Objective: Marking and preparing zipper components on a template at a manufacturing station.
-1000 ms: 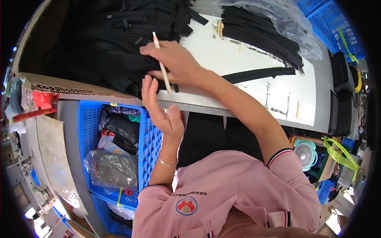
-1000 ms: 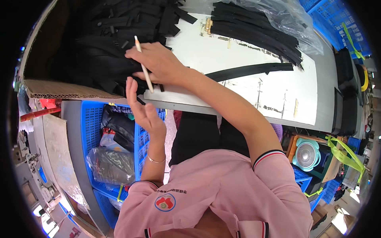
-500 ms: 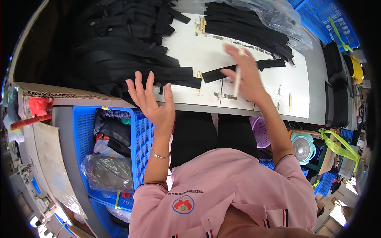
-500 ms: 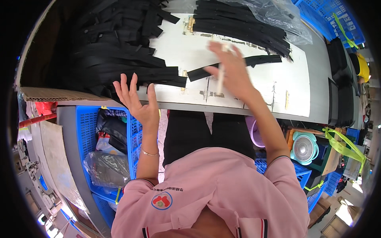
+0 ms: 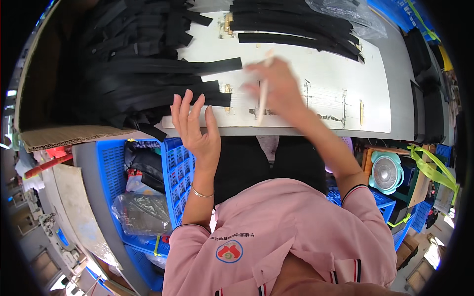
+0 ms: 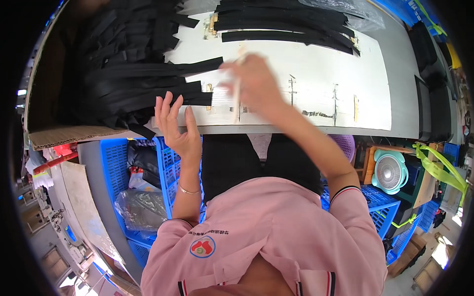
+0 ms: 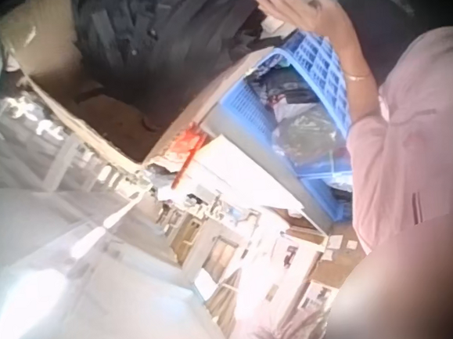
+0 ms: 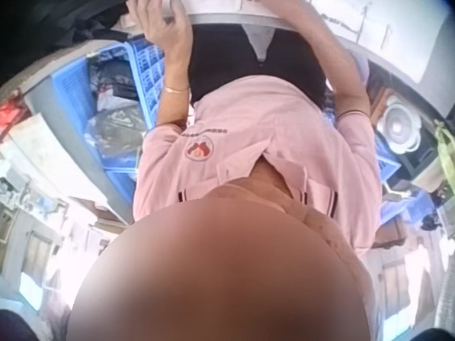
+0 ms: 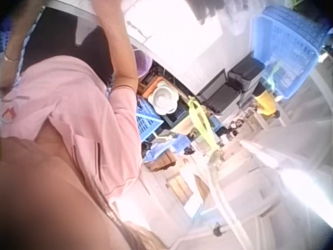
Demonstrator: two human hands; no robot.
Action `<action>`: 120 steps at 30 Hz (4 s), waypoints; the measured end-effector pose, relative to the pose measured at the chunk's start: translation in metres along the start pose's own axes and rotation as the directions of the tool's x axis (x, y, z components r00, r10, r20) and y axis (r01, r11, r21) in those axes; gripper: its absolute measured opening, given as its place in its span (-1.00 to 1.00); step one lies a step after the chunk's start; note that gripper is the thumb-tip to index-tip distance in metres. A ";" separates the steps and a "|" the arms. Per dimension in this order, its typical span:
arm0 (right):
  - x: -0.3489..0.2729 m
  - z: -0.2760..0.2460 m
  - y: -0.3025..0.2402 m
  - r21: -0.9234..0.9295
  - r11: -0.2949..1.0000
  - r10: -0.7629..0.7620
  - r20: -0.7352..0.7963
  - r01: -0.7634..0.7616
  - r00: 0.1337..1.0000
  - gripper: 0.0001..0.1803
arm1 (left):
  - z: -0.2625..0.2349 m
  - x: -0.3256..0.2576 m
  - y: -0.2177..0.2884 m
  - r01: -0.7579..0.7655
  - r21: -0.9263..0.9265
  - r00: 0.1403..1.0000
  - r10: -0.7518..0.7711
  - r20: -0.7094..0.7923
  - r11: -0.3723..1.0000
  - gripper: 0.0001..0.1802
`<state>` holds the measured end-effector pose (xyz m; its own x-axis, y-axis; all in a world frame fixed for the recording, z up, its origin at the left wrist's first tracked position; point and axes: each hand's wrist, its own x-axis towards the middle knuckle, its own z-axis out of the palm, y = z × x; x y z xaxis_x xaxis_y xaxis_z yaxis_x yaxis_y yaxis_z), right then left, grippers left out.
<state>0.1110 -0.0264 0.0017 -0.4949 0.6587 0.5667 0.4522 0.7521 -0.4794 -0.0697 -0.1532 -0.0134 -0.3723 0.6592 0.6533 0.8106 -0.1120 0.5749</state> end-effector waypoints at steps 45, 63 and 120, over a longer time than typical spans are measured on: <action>-0.138 -0.120 0.030 -0.368 0.880 0.277 -0.114 -0.300 0.954 -0.73 | 0.026 -0.011 0.053 -0.200 0.142 0.768 0.065 0.637 0.969 -0.45; -0.179 -0.189 0.056 -0.820 0.571 0.121 0.137 0.044 0.983 -0.45 | 0.022 -0.018 0.062 -0.128 0.160 0.754 -0.009 0.656 0.979 -0.35; -0.046 -0.018 -0.012 0.513 0.696 0.482 0.184 -0.502 0.856 -0.82 | 0.023 -0.020 0.047 -0.078 0.123 0.806 -0.010 0.592 0.989 -0.41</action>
<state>0.1415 -0.0659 -0.0065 -0.3420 0.9305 0.1309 0.1829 0.2026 -0.9620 -0.0140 -0.1544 -0.0112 -0.0409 0.9725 0.2293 0.8865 -0.0706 0.4573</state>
